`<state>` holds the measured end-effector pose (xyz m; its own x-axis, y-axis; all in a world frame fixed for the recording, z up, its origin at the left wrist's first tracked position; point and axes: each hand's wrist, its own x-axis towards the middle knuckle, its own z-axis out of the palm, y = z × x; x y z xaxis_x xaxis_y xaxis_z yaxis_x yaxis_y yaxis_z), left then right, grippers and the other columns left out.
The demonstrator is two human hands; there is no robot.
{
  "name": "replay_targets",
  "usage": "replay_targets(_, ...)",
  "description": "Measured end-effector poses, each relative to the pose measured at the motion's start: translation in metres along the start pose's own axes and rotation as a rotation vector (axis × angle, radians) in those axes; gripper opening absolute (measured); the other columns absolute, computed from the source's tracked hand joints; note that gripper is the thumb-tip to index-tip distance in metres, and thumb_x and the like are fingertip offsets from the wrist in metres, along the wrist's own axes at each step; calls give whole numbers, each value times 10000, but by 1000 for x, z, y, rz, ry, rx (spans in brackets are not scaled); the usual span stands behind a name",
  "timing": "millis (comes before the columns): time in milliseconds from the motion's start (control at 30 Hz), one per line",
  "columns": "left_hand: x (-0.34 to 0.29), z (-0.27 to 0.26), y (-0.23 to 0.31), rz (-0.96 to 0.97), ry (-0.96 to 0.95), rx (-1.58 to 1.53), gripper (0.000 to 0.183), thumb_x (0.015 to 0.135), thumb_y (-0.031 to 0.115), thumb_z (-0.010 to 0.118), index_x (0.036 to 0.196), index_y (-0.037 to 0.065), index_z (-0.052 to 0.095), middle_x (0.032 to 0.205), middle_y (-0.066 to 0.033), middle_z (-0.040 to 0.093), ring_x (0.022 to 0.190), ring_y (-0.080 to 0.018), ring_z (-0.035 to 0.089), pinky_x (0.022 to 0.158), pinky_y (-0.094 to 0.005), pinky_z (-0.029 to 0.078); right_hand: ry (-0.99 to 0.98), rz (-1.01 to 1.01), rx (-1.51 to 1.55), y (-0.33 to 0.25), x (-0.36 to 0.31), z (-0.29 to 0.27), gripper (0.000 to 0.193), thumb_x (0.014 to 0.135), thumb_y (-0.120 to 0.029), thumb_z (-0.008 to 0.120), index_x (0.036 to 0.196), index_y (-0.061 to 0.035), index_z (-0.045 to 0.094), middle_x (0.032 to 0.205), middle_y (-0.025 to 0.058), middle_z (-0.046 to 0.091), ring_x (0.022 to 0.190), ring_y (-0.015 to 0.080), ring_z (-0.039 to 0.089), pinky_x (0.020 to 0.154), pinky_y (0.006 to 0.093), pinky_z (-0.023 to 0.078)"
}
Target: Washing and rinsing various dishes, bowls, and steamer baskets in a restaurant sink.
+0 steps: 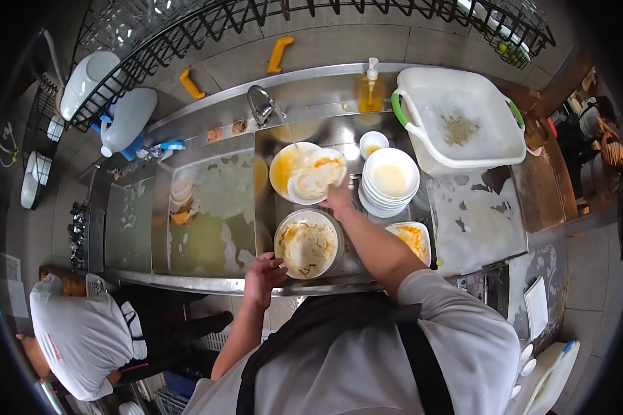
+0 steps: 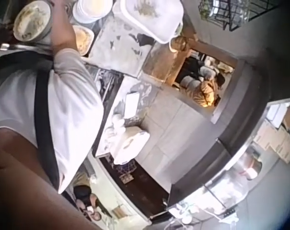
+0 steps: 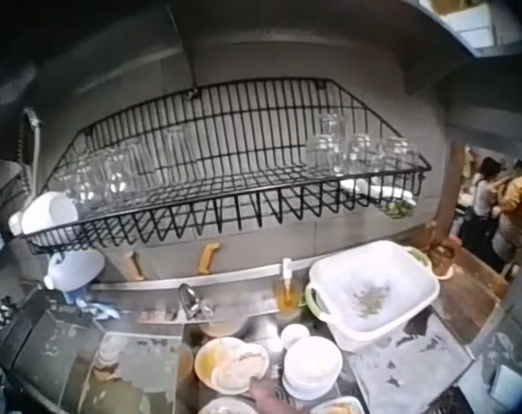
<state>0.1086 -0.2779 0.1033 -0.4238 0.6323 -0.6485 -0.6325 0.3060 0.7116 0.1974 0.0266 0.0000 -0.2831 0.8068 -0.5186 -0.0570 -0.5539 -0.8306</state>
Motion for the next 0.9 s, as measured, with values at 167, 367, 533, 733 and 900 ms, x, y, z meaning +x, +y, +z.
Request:
replay_targets(167, 61, 91, 17, -110, -277, 109, 467, 936, 310, 594, 1327, 72, 501, 1202, -145, 646, 1014, -306, 662, 885, -426, 529, -396, -5, -463, 16, 18, -62, 281, 953, -182, 563, 1224, -130, 614, 1011, 69, 671, 815, 198, 646, 642, 399, 553)
replay_targets(367, 260, 149, 86, 17, -222, 200, 428, 965, 266, 611, 1373, 157, 542, 1182, -132, 636, 919, -237, 663, 750, -365, 561, -541, -401, -559, -94, -113, -226, 327, 1007, -225, 600, 1290, -66, 644, 1087, 65, 733, 968, 165, 705, 849, 329, 557)
replay_targets(533, 359, 168, 201, 290, -327, 20, 297, 1037, 260, 507, 782, 116, 555, 698, 1, 581, 597, -138, 556, 533, -256, 455, -312, -348, -177, -200, -120, -460, 262, 993, -70, 594, 1244, -48, 668, 1074, 64, 737, 900, 138, 711, 805, 290, 571)
replay_targets(733, 245, 308, 88, 232, -286, 232, 195, 1030, 299, 537, 917, 150, 593, 756, 13, 570, 626, -121, 523, 561, -290, 416, 810, -378, 226, -307, 57, -707, 305, 974, -73, 557, 1261, 3, 628, 930, 129, 703, 665, 197, 682, 477, 329, 565)
replay_targets(900, 143, 357, -4, 255, -125, 485, 123, 1033, 201, 582, 1090, 106, 635, 921, -32, 682, 722, -145, 653, 628, -282, 539, 811, -92, 131, -373, 148, -762, 290, 996, -84, 561, 1275, -38, 626, 980, 127, 715, 774, 226, 714, 602, 331, 628)
